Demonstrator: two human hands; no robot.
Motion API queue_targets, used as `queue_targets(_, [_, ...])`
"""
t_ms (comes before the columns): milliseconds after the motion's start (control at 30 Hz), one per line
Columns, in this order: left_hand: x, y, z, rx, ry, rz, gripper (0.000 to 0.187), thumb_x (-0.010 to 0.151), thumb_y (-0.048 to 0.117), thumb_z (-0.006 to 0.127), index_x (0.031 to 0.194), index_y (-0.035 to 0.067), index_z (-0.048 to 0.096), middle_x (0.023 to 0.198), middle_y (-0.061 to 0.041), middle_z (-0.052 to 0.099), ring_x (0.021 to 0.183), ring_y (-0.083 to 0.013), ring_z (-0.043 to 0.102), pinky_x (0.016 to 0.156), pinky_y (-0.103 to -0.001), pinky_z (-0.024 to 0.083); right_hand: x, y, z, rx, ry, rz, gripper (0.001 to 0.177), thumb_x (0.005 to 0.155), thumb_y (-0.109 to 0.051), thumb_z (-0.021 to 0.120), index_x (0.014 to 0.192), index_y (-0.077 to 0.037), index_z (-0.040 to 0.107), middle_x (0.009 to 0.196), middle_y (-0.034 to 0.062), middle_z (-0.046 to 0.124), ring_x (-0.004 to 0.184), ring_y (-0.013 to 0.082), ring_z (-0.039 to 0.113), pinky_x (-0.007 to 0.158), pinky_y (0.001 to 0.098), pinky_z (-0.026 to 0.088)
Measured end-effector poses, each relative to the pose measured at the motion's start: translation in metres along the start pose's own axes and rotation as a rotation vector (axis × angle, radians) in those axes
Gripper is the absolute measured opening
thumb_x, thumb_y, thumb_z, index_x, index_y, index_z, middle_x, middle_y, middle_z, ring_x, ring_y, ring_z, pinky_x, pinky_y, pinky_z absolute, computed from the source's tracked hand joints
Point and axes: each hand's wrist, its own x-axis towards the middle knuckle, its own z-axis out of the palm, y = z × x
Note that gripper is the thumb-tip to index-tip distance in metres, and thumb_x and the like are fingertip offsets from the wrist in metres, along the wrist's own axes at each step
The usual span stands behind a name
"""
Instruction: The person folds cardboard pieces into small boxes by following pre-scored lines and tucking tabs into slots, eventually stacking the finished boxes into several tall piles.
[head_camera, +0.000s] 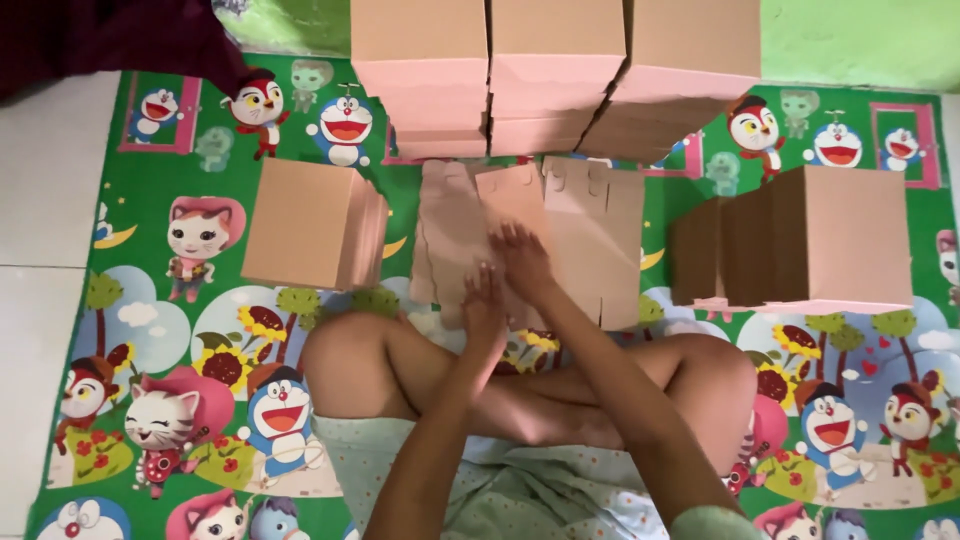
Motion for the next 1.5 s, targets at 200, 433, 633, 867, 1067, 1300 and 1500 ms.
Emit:
queue_targets(200, [-0.001, 0.01, -0.009, 0.127, -0.041, -0.053, 0.106, 0.09, 0.042, 0.076, 0.164, 0.004, 0.01, 0.171, -0.02, 0.014, 0.151, -0.0438, 0.027, 0.105, -0.059, 0.051, 0.077, 0.053, 0.074, -0.033, 0.092, 0.143, 0.054, 0.096, -0.01, 0.058, 0.142, -0.037, 0.063, 0.157, 0.0072, 0.05, 0.15, 0.0305, 0.04, 0.111, 0.0491, 0.043])
queue_targets(433, [0.005, 0.012, -0.007, 0.287, -0.105, -0.077, 0.107, 0.091, 0.053, 0.069, 0.164, 0.005, 0.006, 0.171, -0.019, 0.009, 0.155, -0.0401, 0.018, 0.119, -0.058, 0.032, 0.048, 0.03, 0.006, 0.113, -0.183, 0.497, 0.065, 0.094, -0.014, 0.059, 0.155, -0.03, 0.046, 0.168, 0.0091, 0.031, 0.157, 0.0194, 0.021, 0.116, 0.0351, 0.041])
queue_targets(633, [0.04, -0.013, 0.074, -0.107, 0.407, 0.048, 0.117, 0.074, 0.055, 0.076, 0.165, 0.01, 0.017, 0.168, -0.025, 0.013, 0.149, -0.0497, 0.021, 0.108, -0.066, 0.033, -0.061, 0.001, -0.046, 0.128, -0.019, 0.44, 0.039, 0.104, -0.025, 0.048, 0.138, -0.018, 0.065, 0.15, 0.0135, 0.057, 0.146, 0.0257, 0.045, 0.103, 0.04, 0.054])
queue_targets(867, [0.055, -0.013, 0.034, -0.601, -0.017, -0.301, 0.077, 0.087, 0.057, 0.068, 0.157, 0.037, 0.042, 0.171, -0.021, -0.003, 0.158, -0.0409, 0.006, 0.11, -0.082, 0.018, -0.127, 0.009, -0.019, 0.38, -0.174, 0.453, 0.075, 0.089, -0.036, 0.063, 0.156, -0.011, 0.041, 0.16, 0.0177, 0.042, 0.137, 0.0372, 0.053, 0.108, 0.0507, 0.052])
queue_targets(1067, [0.112, -0.016, 0.054, -1.062, 0.205, -0.724, 0.071, 0.061, 0.058, 0.086, 0.12, 0.022, 0.072, 0.108, -0.008, 0.077, 0.109, -0.0327, 0.073, 0.079, -0.048, 0.058, -0.133, 0.028, -0.074, 0.856, -0.236, 0.414, 0.047, 0.092, -0.047, 0.062, 0.138, -0.036, 0.065, 0.158, 0.006, 0.047, 0.144, 0.0348, 0.044, 0.119, 0.0466, 0.04])
queue_targets(1300, [-0.023, 0.065, -0.032, -1.363, 0.03, 0.129, 0.054, 0.105, 0.052, 0.049, 0.124, 0.008, 0.073, 0.129, -0.021, 0.068, 0.13, -0.038, 0.058, 0.109, -0.052, 0.047, -0.142, -0.005, -0.192, 0.579, 0.116, 0.427, 0.087, 0.101, -0.04, 0.058, 0.166, -0.015, 0.007, 0.168, 0.0266, 0.013, 0.152, 0.0435, 0.024, 0.123, 0.0552, 0.03])
queue_targets(1500, [0.03, -0.016, 0.023, -0.676, 0.765, 0.062, 0.033, 0.084, 0.002, 0.065, 0.115, -0.006, 0.071, 0.112, -0.03, 0.069, 0.116, -0.048, 0.063, 0.102, -0.057, 0.049, -0.157, 0.061, -0.101, -0.166, 0.302, 0.032, 0.06, 0.091, -0.024, 0.059, 0.15, -0.015, 0.054, 0.16, 0.0182, 0.043, 0.148, 0.0326, 0.041, 0.119, 0.0496, 0.034])
